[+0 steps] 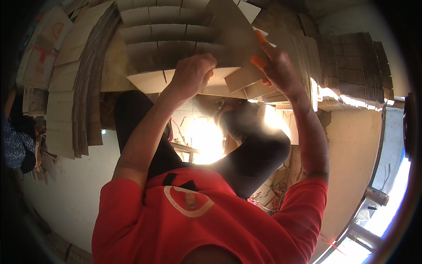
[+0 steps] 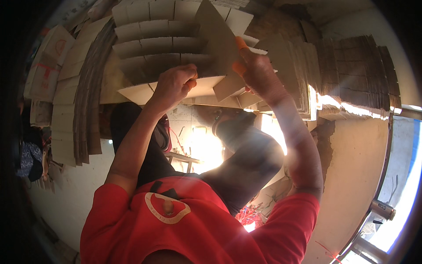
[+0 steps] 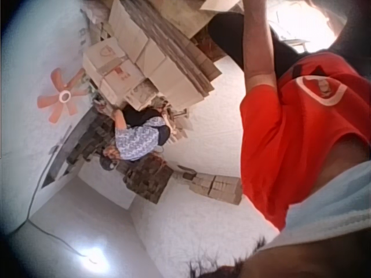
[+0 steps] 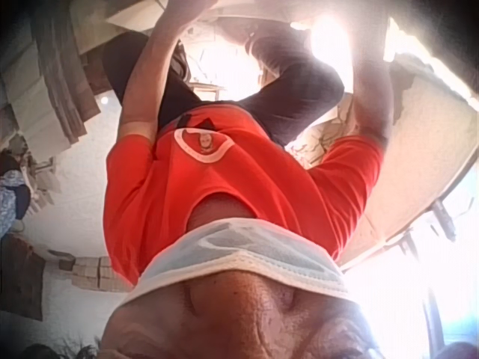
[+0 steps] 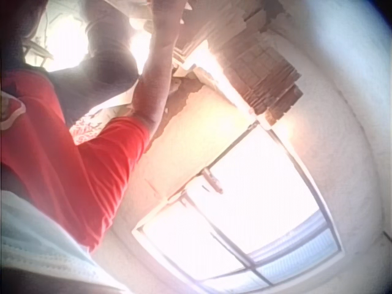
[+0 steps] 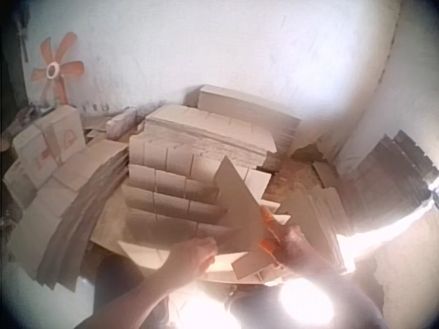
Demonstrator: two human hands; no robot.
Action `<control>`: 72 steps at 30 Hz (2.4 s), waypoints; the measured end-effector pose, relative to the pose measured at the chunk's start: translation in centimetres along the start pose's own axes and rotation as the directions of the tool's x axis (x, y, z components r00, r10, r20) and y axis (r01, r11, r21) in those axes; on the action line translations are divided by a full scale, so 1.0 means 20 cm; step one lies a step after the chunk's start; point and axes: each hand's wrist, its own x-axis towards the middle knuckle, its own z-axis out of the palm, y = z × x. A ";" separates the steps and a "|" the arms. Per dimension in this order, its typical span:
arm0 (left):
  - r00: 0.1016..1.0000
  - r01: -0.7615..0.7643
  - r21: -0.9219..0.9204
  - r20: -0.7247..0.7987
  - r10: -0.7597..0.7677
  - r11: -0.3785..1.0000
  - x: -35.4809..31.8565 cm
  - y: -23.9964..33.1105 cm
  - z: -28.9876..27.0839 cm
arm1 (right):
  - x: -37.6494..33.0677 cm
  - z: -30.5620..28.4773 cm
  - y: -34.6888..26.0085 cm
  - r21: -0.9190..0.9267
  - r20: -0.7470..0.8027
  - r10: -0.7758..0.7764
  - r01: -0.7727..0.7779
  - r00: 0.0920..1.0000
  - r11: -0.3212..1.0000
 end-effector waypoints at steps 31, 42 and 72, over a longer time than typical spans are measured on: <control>0.992 -0.124 0.469 0.065 0.106 0.874 0.69 -0.64 -0.14 | -0.10 0.12 0.04 -0.011 -0.193 -0.200 0.202 0.961 0.979; 0.997 -0.065 0.454 0.070 0.037 0.888 0.67 -0.61 -0.14 | -0.06 0.12 0.06 -0.034 -0.175 -0.127 0.123 0.976 0.992; 0.988 -0.109 0.352 0.138 0.064 0.930 0.67 -0.54 -0.14 | 0.14 0.23 0.03 -0.363 -0.335 -0.328 0.201 0.883 0.910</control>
